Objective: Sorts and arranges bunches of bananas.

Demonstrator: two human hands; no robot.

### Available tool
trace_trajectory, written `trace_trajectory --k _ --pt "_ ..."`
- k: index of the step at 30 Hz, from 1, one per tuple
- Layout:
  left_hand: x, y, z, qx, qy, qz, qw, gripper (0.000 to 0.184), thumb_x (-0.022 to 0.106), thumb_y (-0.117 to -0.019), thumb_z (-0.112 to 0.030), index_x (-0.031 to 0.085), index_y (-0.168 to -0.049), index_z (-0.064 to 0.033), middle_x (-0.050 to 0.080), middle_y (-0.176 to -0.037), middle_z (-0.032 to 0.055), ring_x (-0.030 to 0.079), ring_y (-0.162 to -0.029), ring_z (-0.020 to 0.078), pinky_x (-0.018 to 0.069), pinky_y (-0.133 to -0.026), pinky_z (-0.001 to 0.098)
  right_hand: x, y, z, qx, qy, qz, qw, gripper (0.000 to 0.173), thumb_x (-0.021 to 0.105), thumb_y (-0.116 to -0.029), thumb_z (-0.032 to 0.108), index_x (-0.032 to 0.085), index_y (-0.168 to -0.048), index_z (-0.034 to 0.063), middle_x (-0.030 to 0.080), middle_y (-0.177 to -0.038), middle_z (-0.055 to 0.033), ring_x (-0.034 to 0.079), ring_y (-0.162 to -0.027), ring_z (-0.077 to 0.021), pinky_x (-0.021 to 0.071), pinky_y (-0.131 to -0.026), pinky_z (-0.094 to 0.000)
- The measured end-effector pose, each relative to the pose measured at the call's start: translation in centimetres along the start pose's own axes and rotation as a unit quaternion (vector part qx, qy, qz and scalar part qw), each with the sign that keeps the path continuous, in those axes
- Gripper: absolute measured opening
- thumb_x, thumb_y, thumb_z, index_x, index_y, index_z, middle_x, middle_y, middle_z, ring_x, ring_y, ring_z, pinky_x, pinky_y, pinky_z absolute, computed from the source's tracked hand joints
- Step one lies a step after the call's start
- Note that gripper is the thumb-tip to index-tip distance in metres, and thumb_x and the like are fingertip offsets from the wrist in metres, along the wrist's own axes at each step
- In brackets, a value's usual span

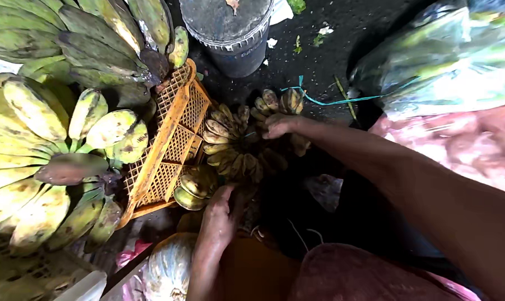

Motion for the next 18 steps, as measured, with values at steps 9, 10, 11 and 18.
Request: trace_trajectory --k 9,10,11,18 --pt "8.0 -18.3 -4.5 0.142 -0.201 0.073 0.967 0.043 0.063 -0.1010 -0.023 0.060 -0.139 -0.0032 0.049 -0.152 0.0188 0.043 -0.144 0.0381 0.0340 -0.115 0.0632 -0.2 -0.1 -6.4 -0.049 -0.192 -0.219 0.955 0.040 0.062 -0.0965 0.001 0.063 -0.136 0.0064 0.057 -0.143 -0.0224 0.059 -0.128 -0.0408 0.0467 -0.107 -0.0614" --pt "8.9 -19.8 -4.5 0.121 -0.201 0.079 0.969 0.048 0.065 -0.1003 -0.025 0.057 -0.142 -0.0031 0.048 -0.154 0.0191 0.042 -0.145 0.0396 0.0330 -0.115 0.0657 -1.0 0.3 -6.2 -0.041 -0.182 -0.237 0.953 0.047 0.064 -0.0934 -0.003 0.061 -0.139 0.0077 0.052 -0.147 -0.0228 0.057 -0.129 -0.0417 0.0476 -0.105 -0.0612" --pt "9.8 -21.1 -4.2 0.085 -0.198 0.103 0.971 0.053 0.065 -0.1005 -0.029 0.054 -0.146 -0.0040 0.047 -0.155 0.0188 0.038 -0.147 0.0400 0.0306 -0.116 0.0659 -1.8 1.2 -6.2 -0.030 -0.169 -0.241 0.955 0.052 0.066 -0.0915 -0.004 0.060 -0.141 0.0088 0.048 -0.151 -0.0218 0.054 -0.132 -0.0415 0.0474 -0.106 -0.0604" --pt "10.9 -24.6 -3.6 0.003 -0.206 0.124 0.971 0.032 0.062 -0.1004 -0.032 0.073 -0.125 -0.0148 0.053 -0.145 0.0233 0.037 -0.143 0.0494 0.0332 -0.107 0.0718 -5.7 7.6 -11.3 0.095 -0.139 -0.207 0.964 0.039 0.062 -0.1002 0.010 0.061 -0.139 0.0100 0.052 -0.148 -0.0221 0.054 -0.131 -0.0451 0.0432 -0.105 -0.0669"
Point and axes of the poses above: each hand's wrist, its own y-axis away from the middle knuckle, its own x-axis out of the palm, z = x × y, the point moved 6 cm from there along -y, towards the middle knuckle
